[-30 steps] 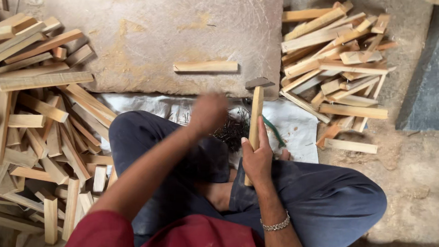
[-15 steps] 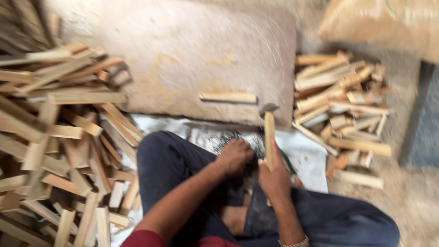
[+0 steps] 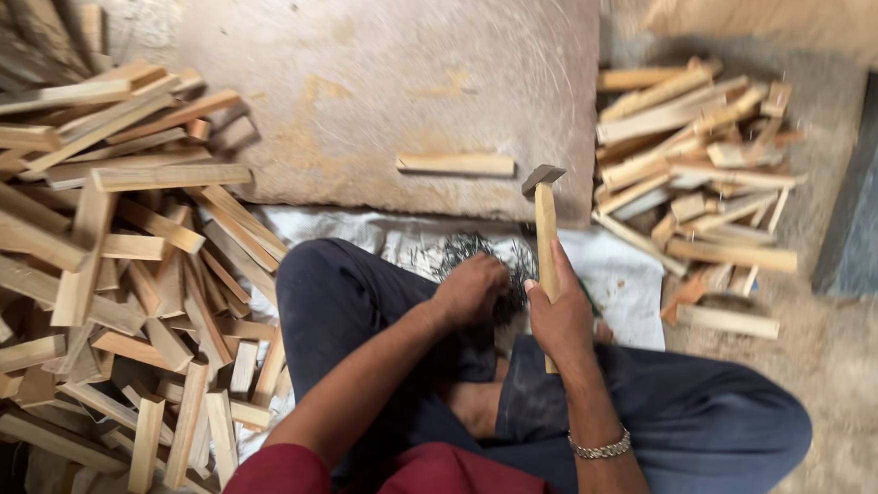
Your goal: The person sits on the floor and repeatedly hammers nails into small wooden planks using a hammer. They pick up a plank, place a nail, hammer it in, and then move the finished piece aside. This process is repeated continuously.
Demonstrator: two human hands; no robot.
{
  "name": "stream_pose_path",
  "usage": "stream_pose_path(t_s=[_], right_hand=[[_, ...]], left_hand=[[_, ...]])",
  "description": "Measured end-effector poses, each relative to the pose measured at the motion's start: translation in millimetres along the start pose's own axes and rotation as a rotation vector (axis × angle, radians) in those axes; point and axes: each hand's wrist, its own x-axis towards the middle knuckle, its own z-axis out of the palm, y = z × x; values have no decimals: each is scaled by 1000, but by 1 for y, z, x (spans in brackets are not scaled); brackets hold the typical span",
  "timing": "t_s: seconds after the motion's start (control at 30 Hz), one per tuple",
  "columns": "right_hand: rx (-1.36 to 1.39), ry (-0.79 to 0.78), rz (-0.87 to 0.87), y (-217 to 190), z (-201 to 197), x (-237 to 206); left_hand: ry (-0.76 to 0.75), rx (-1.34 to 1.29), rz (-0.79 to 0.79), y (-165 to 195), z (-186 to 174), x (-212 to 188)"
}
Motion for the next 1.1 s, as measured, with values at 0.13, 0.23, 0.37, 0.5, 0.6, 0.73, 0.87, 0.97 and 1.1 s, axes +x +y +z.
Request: stream_pose_path(t_s=[0.13,0.23,0.37,0.5,0.6,0.73,0.87,0.97,1.1], right_hand=[[-12,123,-325,5,-14,-21],[319,-110,466,-3,-23,-23],[491,-97,439,-9,-35,-18],[601,-89,477,-4,-40,-12],[672,-76,468,3,-39,-7],[727,-78,463,10,-41,1],[651,-78,458,13,-44,7],[634,-83,449,12,-42,11],[656,-90,471,10,-39,14]], left_hand=[[8,-74,-268,14,1,0],[118,-205,-418,14,2,9],[207,-431,-548,-2,3,32],[215,-255,-635,-30,-10,78],[256,-4,-522,-48,-17,120],[271,-2,-410,-67,-17,164],[284,42,-375,-77,-14,173],[290,85,-331,-82,-12,171],[272,106,-374,-92,-7,171]])
